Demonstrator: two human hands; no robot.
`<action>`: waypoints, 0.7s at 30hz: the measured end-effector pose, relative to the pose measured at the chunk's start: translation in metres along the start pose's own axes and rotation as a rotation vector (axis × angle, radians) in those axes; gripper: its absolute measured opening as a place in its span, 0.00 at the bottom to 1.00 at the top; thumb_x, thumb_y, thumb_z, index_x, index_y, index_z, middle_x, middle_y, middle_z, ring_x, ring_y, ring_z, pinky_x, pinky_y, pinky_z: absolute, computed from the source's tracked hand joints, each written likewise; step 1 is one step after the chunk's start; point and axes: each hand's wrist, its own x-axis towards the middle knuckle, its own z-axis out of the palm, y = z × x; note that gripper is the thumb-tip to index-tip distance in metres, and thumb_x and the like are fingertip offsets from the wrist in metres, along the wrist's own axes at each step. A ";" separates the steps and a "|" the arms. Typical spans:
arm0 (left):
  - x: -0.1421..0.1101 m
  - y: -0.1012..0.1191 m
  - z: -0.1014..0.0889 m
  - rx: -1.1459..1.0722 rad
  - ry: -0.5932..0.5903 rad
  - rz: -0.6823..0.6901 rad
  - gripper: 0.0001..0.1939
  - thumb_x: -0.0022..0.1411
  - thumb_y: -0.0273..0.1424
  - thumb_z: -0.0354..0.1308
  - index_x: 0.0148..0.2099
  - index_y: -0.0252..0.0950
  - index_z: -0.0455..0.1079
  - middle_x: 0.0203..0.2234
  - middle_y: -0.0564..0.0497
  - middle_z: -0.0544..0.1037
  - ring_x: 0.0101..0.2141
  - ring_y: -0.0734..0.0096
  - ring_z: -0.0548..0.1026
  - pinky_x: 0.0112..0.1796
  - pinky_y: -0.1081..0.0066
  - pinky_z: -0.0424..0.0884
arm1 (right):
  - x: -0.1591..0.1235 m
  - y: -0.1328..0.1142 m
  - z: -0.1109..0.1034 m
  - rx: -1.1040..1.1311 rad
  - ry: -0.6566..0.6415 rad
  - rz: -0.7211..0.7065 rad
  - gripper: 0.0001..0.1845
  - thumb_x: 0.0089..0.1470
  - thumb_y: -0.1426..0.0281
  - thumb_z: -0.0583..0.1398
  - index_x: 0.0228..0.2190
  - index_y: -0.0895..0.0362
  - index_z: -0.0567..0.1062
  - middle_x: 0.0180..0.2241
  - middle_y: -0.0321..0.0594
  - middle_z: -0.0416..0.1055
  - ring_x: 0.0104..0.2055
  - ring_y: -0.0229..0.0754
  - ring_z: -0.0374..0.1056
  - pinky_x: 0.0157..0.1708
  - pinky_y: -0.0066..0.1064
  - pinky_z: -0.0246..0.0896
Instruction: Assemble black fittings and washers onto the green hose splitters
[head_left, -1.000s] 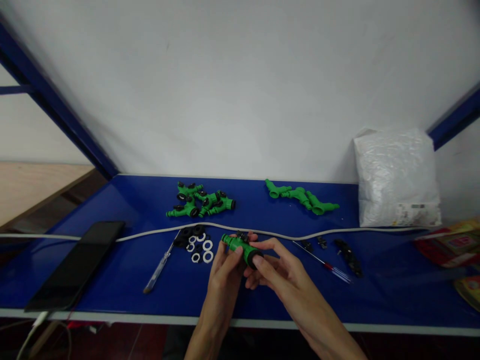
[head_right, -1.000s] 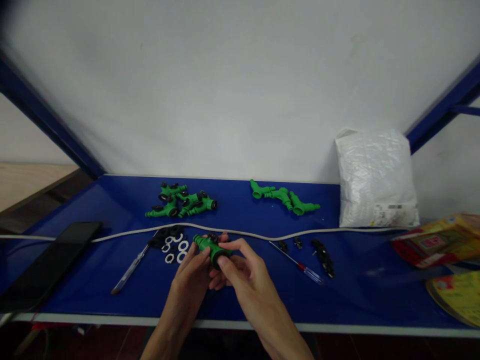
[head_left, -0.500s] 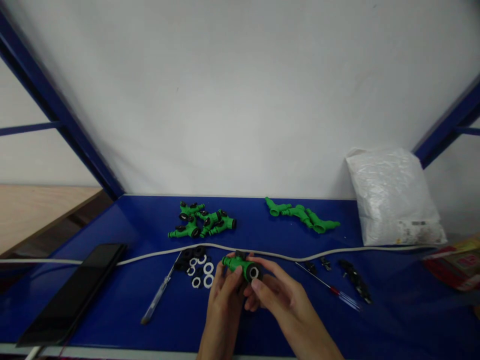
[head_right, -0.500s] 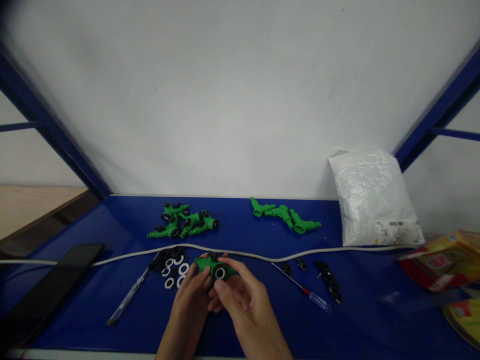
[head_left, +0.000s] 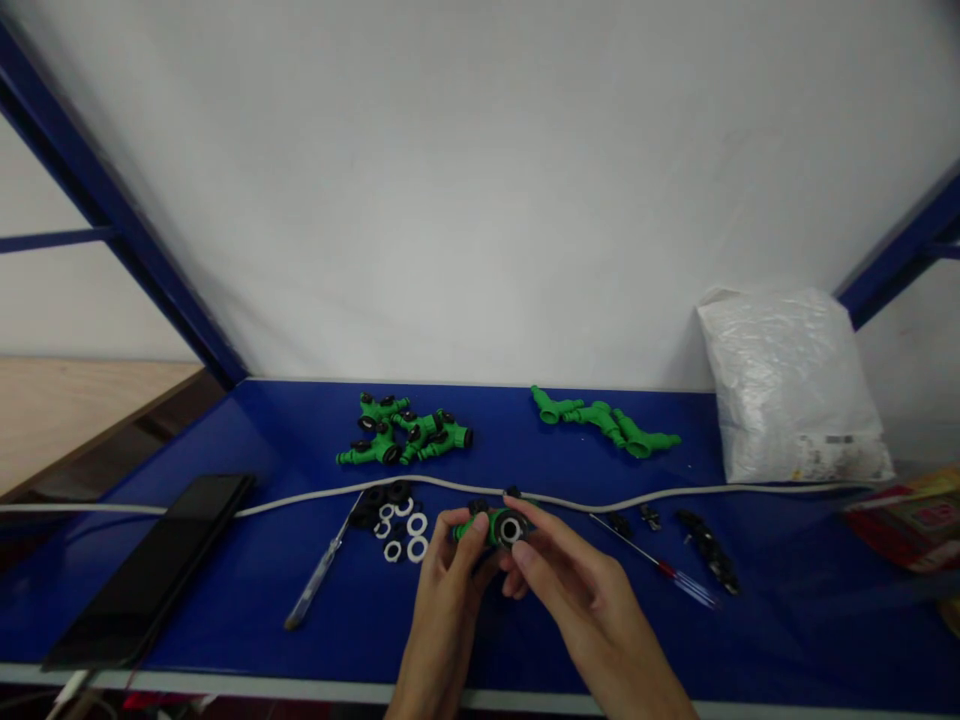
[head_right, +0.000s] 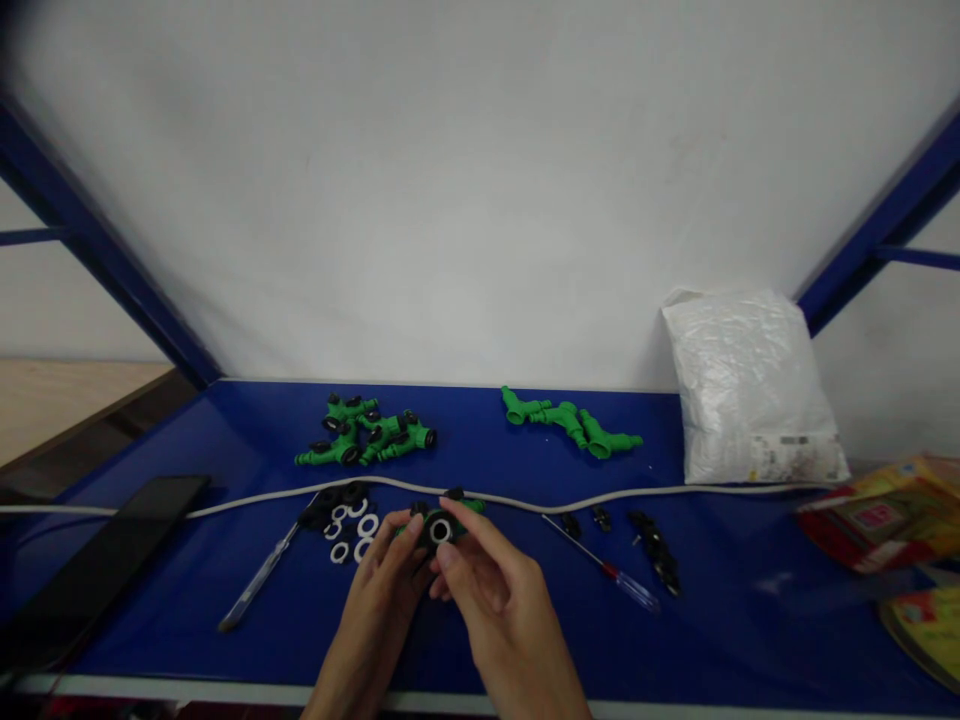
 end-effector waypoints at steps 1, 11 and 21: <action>0.000 0.000 0.000 0.005 0.000 -0.001 0.24 0.48 0.42 0.76 0.40 0.37 0.70 0.29 0.52 0.79 0.28 0.72 0.76 0.31 0.72 0.74 | 0.000 0.000 -0.001 -0.005 -0.008 0.003 0.27 0.57 0.51 0.65 0.54 0.51 0.79 0.33 0.41 0.79 0.34 0.44 0.74 0.41 0.38 0.73; -0.005 0.005 0.006 0.053 -0.065 0.004 0.23 0.52 0.40 0.74 0.47 0.35 0.76 0.34 0.49 0.80 0.31 0.71 0.76 0.33 0.73 0.72 | 0.007 -0.003 -0.004 0.009 -0.065 0.060 0.23 0.57 0.52 0.66 0.46 0.55 0.76 0.29 0.40 0.79 0.31 0.43 0.77 0.34 0.34 0.72; -0.003 0.003 0.004 0.101 -0.076 0.052 0.19 0.53 0.40 0.74 0.45 0.37 0.79 0.35 0.49 0.81 0.38 0.68 0.76 0.40 0.73 0.71 | 0.007 -0.009 -0.010 0.005 -0.106 0.097 0.21 0.56 0.53 0.68 0.41 0.56 0.75 0.29 0.40 0.80 0.30 0.42 0.77 0.33 0.33 0.72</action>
